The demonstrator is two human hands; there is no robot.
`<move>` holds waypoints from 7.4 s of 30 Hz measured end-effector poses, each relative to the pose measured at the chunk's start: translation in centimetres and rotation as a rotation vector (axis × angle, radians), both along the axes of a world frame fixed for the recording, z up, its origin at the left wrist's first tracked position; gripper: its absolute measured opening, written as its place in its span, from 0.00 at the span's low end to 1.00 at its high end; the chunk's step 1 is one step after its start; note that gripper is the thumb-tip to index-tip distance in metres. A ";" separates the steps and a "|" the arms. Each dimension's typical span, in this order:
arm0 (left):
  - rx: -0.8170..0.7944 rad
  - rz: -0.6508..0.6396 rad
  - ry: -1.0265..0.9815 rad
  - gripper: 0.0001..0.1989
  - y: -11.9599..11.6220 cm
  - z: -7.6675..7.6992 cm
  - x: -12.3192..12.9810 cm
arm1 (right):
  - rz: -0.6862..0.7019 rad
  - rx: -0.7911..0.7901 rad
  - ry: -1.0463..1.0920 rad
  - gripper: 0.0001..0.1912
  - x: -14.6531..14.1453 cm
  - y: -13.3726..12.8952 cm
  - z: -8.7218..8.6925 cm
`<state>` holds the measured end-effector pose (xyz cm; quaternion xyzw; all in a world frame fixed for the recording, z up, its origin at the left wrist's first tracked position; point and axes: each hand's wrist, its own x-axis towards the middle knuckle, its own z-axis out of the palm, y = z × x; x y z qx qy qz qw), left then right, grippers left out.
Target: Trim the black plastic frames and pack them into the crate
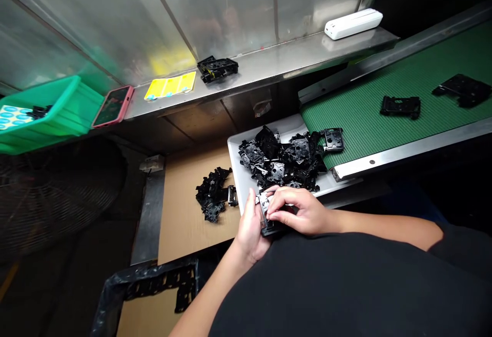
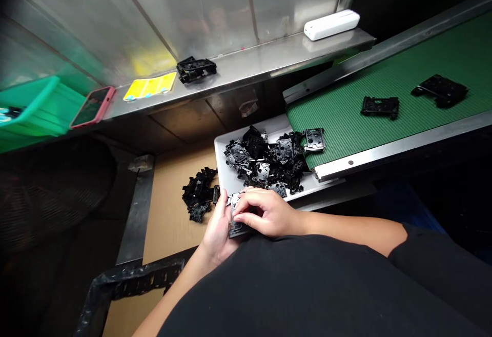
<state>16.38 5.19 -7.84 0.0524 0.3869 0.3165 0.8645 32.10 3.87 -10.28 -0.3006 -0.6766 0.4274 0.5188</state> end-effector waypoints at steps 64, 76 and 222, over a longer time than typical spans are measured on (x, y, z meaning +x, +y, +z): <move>1.033 -0.248 1.583 0.19 13.3 -18.5 -3.1 | -0.393 -0.316 0.148 0.08 2.6 1.1 -3.1; 0.960 0.015 1.358 0.18 11.8 -18.9 0.2 | -0.358 -0.353 0.176 0.09 1.5 1.1 -2.6; 0.904 -0.327 0.648 0.21 9.0 -10.2 -2.4 | -0.445 -0.419 0.252 0.11 3.1 0.8 -2.9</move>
